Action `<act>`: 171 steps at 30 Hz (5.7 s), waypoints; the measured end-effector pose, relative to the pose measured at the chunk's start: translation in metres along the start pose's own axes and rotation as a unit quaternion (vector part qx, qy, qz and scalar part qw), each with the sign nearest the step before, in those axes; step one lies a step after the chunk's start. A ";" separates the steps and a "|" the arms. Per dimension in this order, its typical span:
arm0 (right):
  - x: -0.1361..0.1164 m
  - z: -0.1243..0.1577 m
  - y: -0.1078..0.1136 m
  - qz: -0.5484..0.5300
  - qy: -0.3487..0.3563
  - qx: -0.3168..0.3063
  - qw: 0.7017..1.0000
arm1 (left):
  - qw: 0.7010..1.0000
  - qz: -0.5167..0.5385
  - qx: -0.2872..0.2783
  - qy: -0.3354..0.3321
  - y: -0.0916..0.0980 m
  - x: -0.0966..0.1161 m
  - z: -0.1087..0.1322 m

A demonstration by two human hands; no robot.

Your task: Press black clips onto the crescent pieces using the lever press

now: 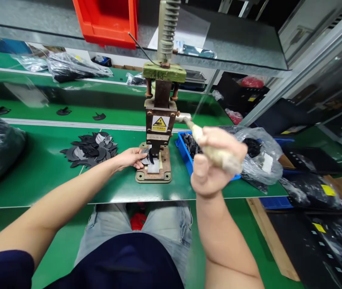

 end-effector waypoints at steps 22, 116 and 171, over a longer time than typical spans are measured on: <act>-0.004 0.160 -0.003 0.076 -0.140 -0.394 0.905 | 0.974 -0.071 0.043 -0.212 0.022 0.003 0.113; 0.138 0.055 0.169 0.528 -0.175 -0.442 0.704 | 0.834 -0.312 0.208 -0.404 0.020 -0.080 0.072; -0.030 0.156 0.037 0.002 -0.137 -0.399 0.907 | 0.983 0.097 -0.087 -0.128 -0.026 -0.048 0.129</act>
Point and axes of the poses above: each hand's wrist, its own z-axis away from the middle knuckle, its own y-axis out of the back of the hand, x = y × z, the point moved 3 cm from there along -z, towards the middle knuckle, and after that the axes turned 13 degrees about x, right-handed, at the moved point
